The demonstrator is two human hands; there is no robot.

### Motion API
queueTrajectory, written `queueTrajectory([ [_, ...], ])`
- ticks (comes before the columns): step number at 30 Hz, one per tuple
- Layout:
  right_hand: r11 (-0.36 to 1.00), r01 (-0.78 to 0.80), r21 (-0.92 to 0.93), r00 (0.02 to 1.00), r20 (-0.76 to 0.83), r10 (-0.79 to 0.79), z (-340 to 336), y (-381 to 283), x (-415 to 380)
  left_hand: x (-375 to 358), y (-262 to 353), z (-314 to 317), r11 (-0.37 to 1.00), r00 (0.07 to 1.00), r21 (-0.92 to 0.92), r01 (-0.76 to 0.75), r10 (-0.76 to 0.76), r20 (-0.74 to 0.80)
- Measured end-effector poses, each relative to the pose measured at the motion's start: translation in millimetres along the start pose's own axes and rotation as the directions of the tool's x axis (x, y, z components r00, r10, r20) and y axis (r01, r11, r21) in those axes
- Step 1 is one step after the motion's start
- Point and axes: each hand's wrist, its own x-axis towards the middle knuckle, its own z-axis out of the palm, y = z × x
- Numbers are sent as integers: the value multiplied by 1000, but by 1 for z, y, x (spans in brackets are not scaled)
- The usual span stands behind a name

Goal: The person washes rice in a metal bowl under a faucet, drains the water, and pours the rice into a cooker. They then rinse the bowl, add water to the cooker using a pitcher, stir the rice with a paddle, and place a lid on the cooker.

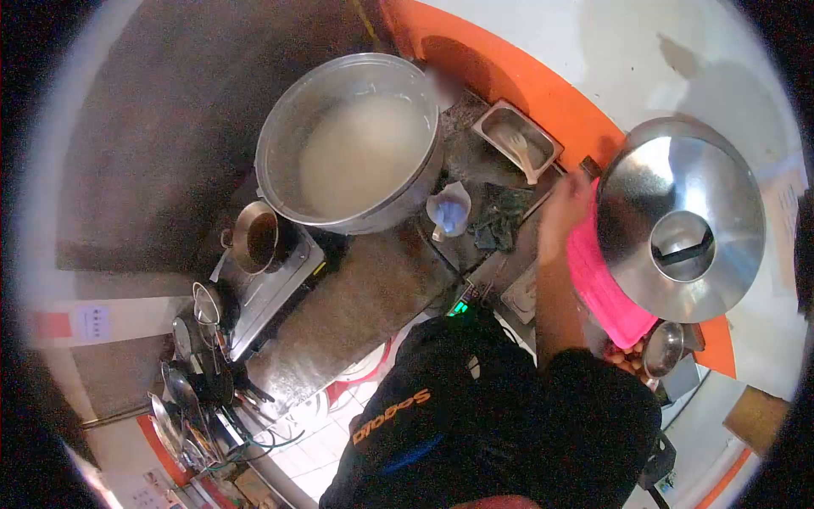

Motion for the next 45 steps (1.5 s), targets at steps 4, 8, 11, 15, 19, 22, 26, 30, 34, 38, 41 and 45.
queueTrajectory([
  [4,968,232,-101,799,-547,-248,-104,-51,49,28,37,32,924,965,285,-256,262,16],
  [8,983,77,-166,726,-666,-169,-151,-62,79,65,191,108,597,697,407,-692,700,158],
  [11,963,182,-201,831,-492,-260,-173,-22,103,-41,378,200,513,544,189,-838,751,374],
  [15,1000,-12,15,912,-409,17,-186,-39,109,-108,498,317,5,110,154,-988,719,687],
  [19,996,9,-87,958,-286,-33,-210,-26,115,-110,530,441,172,266,204,-964,586,766],
  [22,994,-65,91,951,-296,90,-210,-29,119,-96,513,510,164,225,154,-974,682,696],
  [26,991,-49,125,990,-124,64,-228,-17,120,-57,504,558,237,403,433,-870,847,346],
  [30,998,16,61,990,-144,-7,-223,-17,121,15,533,589,523,637,568,-636,770,5],
  [34,1000,16,-8,979,-205,-18,-220,-20,117,142,540,600,251,668,834,-491,724,175],
  [38,989,-68,132,979,-180,92,-216,-30,115,113,566,611,-435,771,883,-174,497,397],
  [41,988,-77,133,984,-147,96,-221,-31,117,128,572,615,-441,798,876,-196,447,404],
  [45,973,-100,207,988,-97,122,-222,-31,118,163,578,621,-235,849,944,-230,426,313],
])
